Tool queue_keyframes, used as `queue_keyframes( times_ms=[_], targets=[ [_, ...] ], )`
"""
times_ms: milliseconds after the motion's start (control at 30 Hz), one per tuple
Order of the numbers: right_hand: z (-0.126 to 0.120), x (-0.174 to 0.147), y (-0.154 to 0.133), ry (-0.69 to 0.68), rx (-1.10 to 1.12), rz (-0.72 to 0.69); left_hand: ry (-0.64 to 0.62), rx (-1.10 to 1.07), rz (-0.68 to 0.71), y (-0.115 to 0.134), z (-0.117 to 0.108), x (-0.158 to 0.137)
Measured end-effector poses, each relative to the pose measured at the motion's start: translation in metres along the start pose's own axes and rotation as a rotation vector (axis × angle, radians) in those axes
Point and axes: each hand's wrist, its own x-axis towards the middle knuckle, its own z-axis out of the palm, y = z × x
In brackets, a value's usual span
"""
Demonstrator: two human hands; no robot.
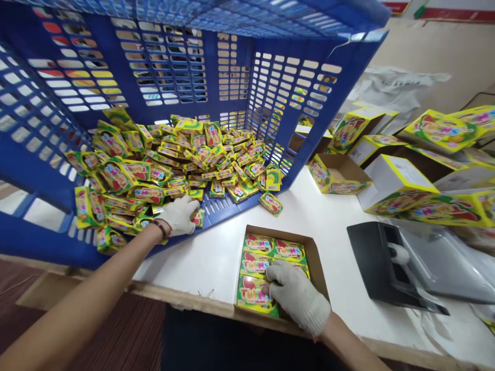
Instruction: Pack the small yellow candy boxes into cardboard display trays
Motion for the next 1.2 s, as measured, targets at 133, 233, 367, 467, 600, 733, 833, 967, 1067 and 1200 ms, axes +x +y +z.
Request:
queue_keyframes(
  times_ms=[133, 233, 367, 467, 600, 733, 833, 967, 1067, 1200],
  targets=[
    [-0.008, 0.000, 0.001, -0.041, -0.065, -0.071, 0.053, -0.281, 0.024, 0.025, 0.007, -0.013],
    [-0.007, 0.000, -0.010, 0.176, 0.154, -0.061, 0.125, -0.920, 0.069, 0.062, 0.012, -0.036],
    [-0.006, 0.005, -0.029, 0.373, 0.418, -0.169, 0.093, -1.371, 0.095, 0.117, 0.011, -0.070],
    [-0.017, 0.010, -0.022, 0.402, 0.460, -0.227, 0.187, -1.191, 0.131, 0.122, 0.007, -0.077],
    [-0.031, 0.020, 0.010, 0.255, 0.313, -0.123, 0.191, -0.335, 0.087, 0.055, -0.006, -0.074],
    [-0.022, 0.029, 0.018, 0.012, 0.188, -0.004, -0.031, 0.268, -0.106, -0.025, -0.018, -0.073],
    [-0.015, 0.039, 0.011, 0.047, 0.086, -0.055, -0.069, 0.292, -0.035, -0.050, -0.019, -0.071],
    [-0.014, 0.042, 0.005, 0.099, -0.097, -0.092, 0.114, -0.121, -0.040, -0.025, -0.018, -0.073],
    [-0.009, 0.032, -0.004, 0.224, -0.090, -0.164, 0.248, -0.734, -0.046, 0.029, -0.011, -0.074],
    [0.010, 0.017, -0.023, 0.523, 0.220, -0.440, 0.148, -1.597, -0.053, 0.117, 0.006, -0.076]
  ],
)
